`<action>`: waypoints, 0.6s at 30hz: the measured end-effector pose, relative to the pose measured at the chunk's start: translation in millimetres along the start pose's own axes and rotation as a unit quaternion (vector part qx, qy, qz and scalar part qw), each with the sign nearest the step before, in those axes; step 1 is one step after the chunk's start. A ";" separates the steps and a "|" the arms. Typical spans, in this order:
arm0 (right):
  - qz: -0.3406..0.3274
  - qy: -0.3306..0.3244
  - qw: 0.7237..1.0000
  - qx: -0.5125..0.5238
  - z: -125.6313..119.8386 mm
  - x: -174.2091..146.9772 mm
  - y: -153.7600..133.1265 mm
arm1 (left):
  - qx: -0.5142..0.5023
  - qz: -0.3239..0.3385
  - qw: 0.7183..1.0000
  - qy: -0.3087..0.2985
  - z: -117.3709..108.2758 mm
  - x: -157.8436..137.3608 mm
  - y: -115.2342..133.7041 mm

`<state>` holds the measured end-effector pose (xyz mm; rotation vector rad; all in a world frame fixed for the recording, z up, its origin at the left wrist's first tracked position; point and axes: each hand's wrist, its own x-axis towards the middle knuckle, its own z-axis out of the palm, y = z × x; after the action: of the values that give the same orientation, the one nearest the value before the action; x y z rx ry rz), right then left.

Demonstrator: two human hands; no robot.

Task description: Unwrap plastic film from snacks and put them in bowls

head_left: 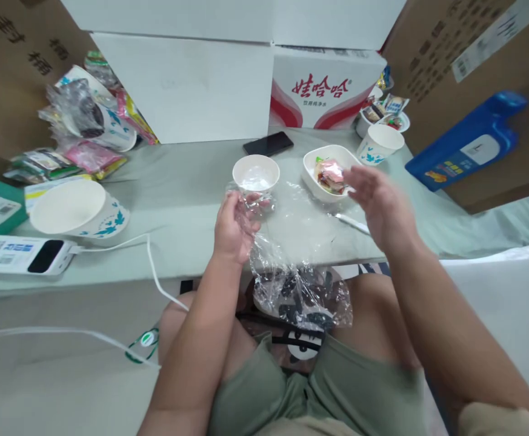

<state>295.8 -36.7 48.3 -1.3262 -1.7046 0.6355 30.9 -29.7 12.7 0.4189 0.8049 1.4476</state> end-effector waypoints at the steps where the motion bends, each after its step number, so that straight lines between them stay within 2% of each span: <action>1: 0.025 -0.034 0.997 0.064 7.7 -17.6 -7.1 | 0.023 0.005 1.000 -0.013 0.3 -1.1 1.5; 4: 0.135 -0.097 0.978 0.128 29.4 -52.8 -16.3 | 0.110 0.017 0.993 -0.046 -0.8 -4.0 7.2; 5: 0.168 -0.094 0.973 0.125 34.7 -58.0 -15.7 | 0.143 0.015 0.988 -0.052 -1.6 -4.5 9.5; 7: 0.212 -0.047 0.967 0.130 40.8 -61.8 -11.2 | 0.210 0.016 0.977 -0.043 -3.9 -4.6 14.5; 11: 0.229 0.088 0.948 0.205 40.8 -58.1 1.9 | 0.287 0.026 0.958 0.001 -9.3 -3.7 22.9; 13: 0.235 0.124 0.936 0.230 38.0 -54.3 8.1 | 0.321 -0.025 0.946 -0.036 -11.8 -4.3 24.1; 15: 0.237 0.150 0.929 0.241 33.8 -50.0 14.7 | 0.374 -0.092 0.917 -0.105 -13.3 -5.5 22.7; 17: 0.215 0.174 0.926 0.255 28.3 -47.2 21.5 | 0.406 -0.113 0.896 -0.140 -13.2 -6.0 19.4; 18: 0.201 0.181 0.924 0.271 25.8 -47.2 24.4 | 0.403 -0.103 0.899 -0.136 -12.6 -5.8 17.5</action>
<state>289.0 -71.1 0.8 -1.2859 -0.8717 0.9462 10.1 -36.0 17.7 1.1018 1.1598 0.7746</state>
